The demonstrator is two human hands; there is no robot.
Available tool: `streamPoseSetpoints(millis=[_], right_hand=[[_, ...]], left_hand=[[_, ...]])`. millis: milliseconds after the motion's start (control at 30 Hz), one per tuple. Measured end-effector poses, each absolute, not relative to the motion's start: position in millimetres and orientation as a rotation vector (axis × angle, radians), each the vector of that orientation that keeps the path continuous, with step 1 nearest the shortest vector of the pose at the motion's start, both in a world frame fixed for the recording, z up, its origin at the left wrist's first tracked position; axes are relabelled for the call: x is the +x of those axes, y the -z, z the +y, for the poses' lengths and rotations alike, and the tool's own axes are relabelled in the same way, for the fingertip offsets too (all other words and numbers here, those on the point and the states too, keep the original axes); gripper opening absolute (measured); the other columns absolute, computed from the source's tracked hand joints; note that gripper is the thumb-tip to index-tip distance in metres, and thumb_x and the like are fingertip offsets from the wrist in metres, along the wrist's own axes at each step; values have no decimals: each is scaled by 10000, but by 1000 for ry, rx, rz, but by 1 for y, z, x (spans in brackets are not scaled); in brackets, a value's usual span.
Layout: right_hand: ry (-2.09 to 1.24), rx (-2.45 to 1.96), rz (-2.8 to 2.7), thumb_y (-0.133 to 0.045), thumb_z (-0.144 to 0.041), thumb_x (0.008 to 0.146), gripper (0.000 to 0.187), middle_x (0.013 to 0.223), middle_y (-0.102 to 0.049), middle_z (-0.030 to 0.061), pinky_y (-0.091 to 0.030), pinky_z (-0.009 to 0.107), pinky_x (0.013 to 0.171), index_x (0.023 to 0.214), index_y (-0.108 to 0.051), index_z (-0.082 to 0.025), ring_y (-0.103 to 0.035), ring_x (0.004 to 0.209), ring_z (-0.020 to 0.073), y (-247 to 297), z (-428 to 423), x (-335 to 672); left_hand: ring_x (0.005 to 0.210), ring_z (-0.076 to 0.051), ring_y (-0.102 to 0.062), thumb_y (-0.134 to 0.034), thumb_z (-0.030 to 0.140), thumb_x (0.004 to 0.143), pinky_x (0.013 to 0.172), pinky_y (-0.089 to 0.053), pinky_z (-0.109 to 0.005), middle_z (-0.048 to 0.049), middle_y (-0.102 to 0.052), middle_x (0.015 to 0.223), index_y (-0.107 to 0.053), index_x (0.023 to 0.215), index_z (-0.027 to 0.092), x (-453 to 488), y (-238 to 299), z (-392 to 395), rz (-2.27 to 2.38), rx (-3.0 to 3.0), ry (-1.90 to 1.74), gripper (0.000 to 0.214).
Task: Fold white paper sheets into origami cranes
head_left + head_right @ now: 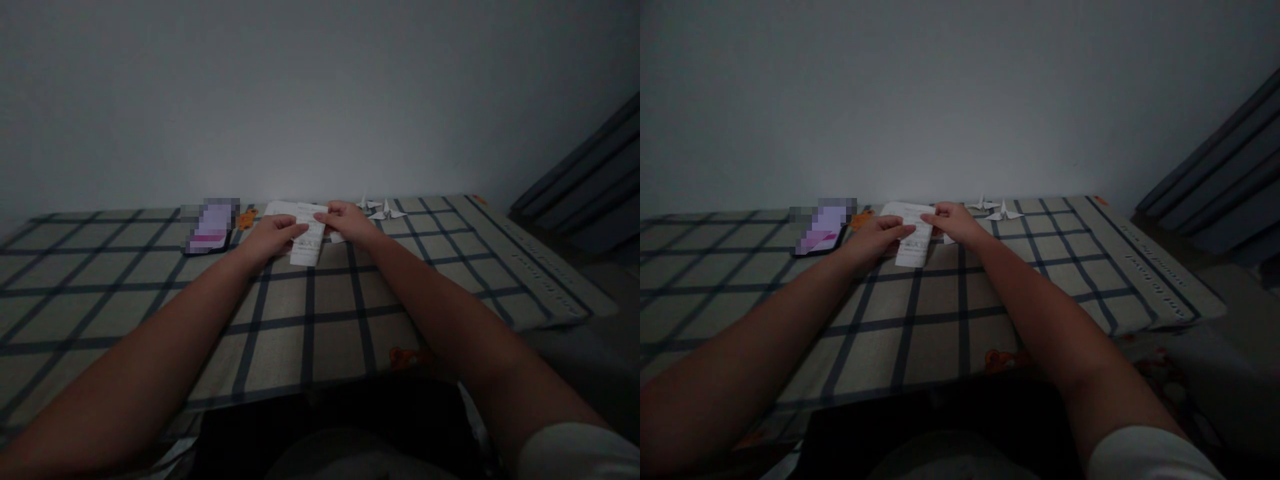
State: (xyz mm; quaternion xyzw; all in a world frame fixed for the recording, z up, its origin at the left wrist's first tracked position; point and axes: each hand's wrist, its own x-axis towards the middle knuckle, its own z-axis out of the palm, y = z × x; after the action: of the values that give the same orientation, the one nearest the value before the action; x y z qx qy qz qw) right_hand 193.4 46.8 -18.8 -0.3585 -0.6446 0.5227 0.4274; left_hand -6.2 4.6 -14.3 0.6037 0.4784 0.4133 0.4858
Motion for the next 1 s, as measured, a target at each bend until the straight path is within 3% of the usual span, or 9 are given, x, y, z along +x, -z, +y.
streamPoseSetpoints(millis=[333,833,1000], right_hand=[[-1228,-940,-1639,-700,-340,830,267,638,-600,-8,-488,248,620,674,-561,-174,-564,618,115,12,41,193],[-1284,-929,-1529,-565,-262,968,274,578,-592,-27,-492,182,551,711,-552,-169,-576,524,76,10,41,189],[-1373,-861,-1555,-619,-240,927,147,638,-629,-27,-503,174,565,801,-602,-164,-599,560,74,9,40,192]], left_hand=[[714,-234,-693,-791,519,704,606,-539,-344,-115,-748,798,-748,816,167,-7,14,3,1246,1484,-1031,371],[624,-170,-644,-806,477,698,529,-493,-267,-100,-739,799,-742,854,147,-9,14,6,1252,1463,-1041,370],[599,-160,-632,-811,481,691,519,-478,-255,-76,-720,761,-722,815,148,-9,15,6,1218,1420,-1091,367]])
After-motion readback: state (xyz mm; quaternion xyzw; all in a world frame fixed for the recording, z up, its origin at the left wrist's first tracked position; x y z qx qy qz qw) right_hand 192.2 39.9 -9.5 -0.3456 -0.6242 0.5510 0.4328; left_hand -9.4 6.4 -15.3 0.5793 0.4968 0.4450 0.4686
